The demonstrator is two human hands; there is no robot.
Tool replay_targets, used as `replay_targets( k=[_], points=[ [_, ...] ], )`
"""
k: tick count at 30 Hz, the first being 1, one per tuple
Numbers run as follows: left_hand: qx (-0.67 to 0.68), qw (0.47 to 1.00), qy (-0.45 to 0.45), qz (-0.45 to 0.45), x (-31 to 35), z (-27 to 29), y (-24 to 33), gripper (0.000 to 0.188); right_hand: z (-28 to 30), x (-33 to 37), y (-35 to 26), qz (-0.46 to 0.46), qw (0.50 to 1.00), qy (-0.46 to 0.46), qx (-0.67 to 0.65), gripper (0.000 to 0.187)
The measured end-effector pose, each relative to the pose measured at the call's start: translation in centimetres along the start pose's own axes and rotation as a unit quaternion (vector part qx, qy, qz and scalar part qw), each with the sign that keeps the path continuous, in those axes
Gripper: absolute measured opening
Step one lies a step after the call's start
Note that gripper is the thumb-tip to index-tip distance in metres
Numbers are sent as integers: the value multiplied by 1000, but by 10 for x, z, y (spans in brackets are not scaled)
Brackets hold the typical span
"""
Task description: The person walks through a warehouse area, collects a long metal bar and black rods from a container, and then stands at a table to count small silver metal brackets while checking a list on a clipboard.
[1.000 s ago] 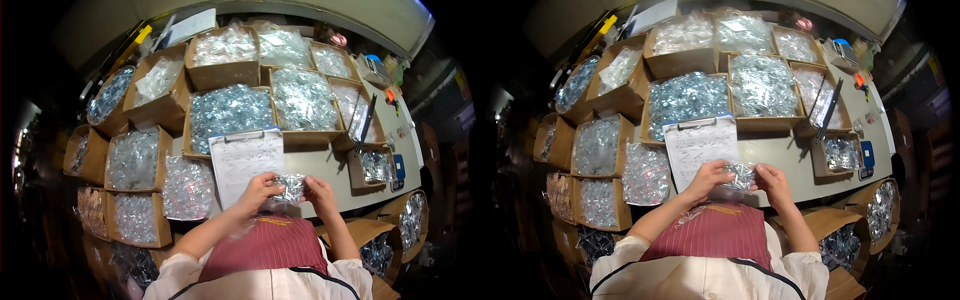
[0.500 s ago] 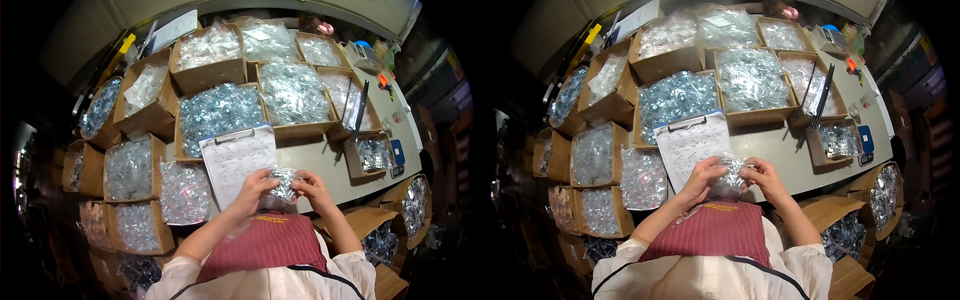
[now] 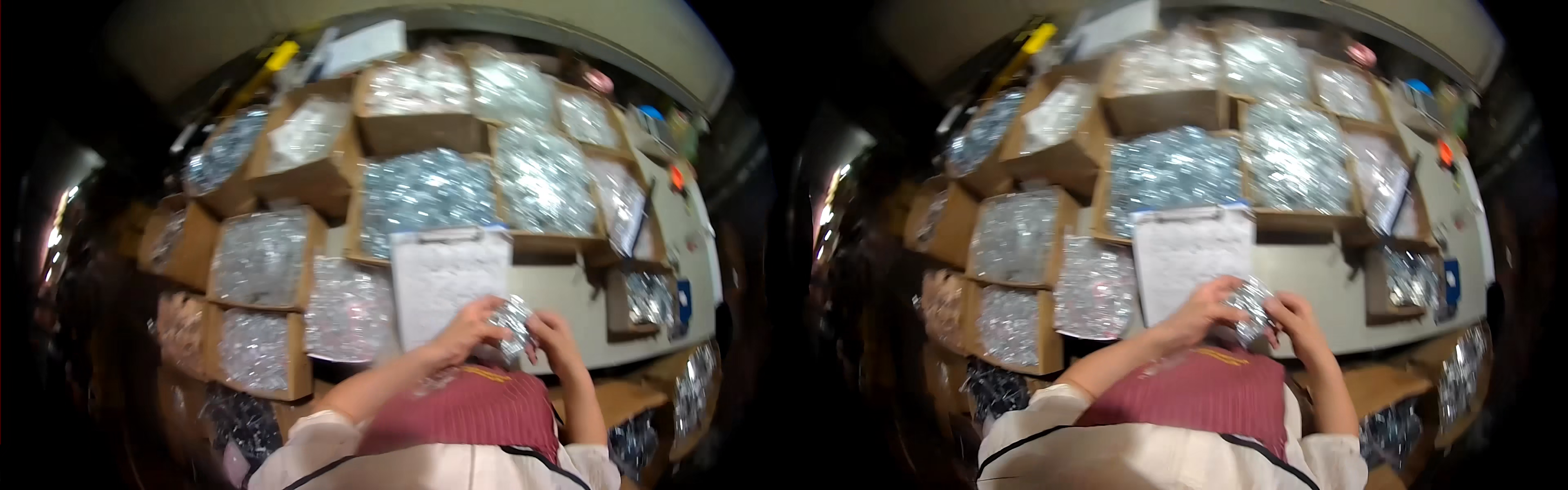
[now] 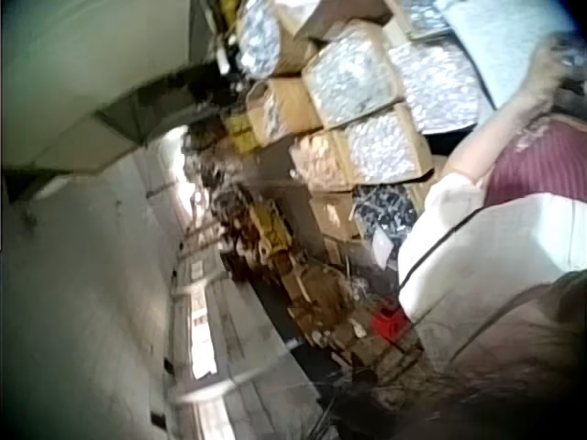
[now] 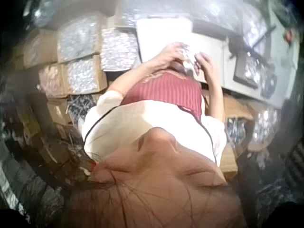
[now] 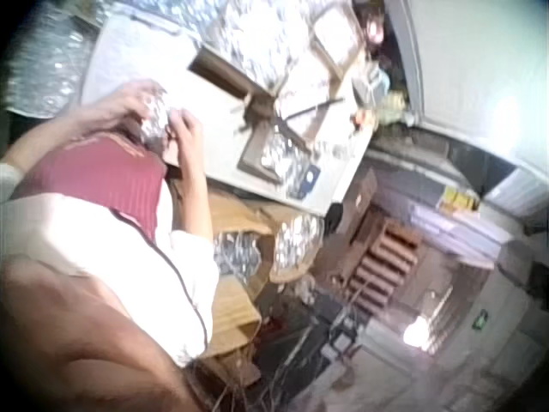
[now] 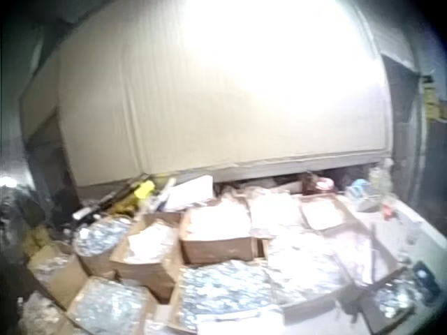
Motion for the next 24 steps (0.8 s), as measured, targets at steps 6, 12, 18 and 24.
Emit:
replay_targets(
  k=[6,12,18,24],
  points=[
    [-198,977,0,-80,-27,-9,-27,62,52,4,41,70,995,67,7,42],
    [53,996,6,-67,-46,2,-45,36,24,-2,21,104,994,44,-9,37],
    [29,999,0,-41,-33,1,-38,31,44,-14,35,69,996,64,0,52],
    [-30,997,-56,-52,-36,-13,-46,20,46,4,32,56,993,95,51,63]
  ],
)
Point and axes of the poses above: each hand's wrist, its own x-axis away from the middle knuckle, its own z-axis out of the back of the hand, y = z × x, the point moved 1 cm from there along -x, towards the middle knuckle, and after that the axes turned 9 degrees about -x, right-handed, at the moved point
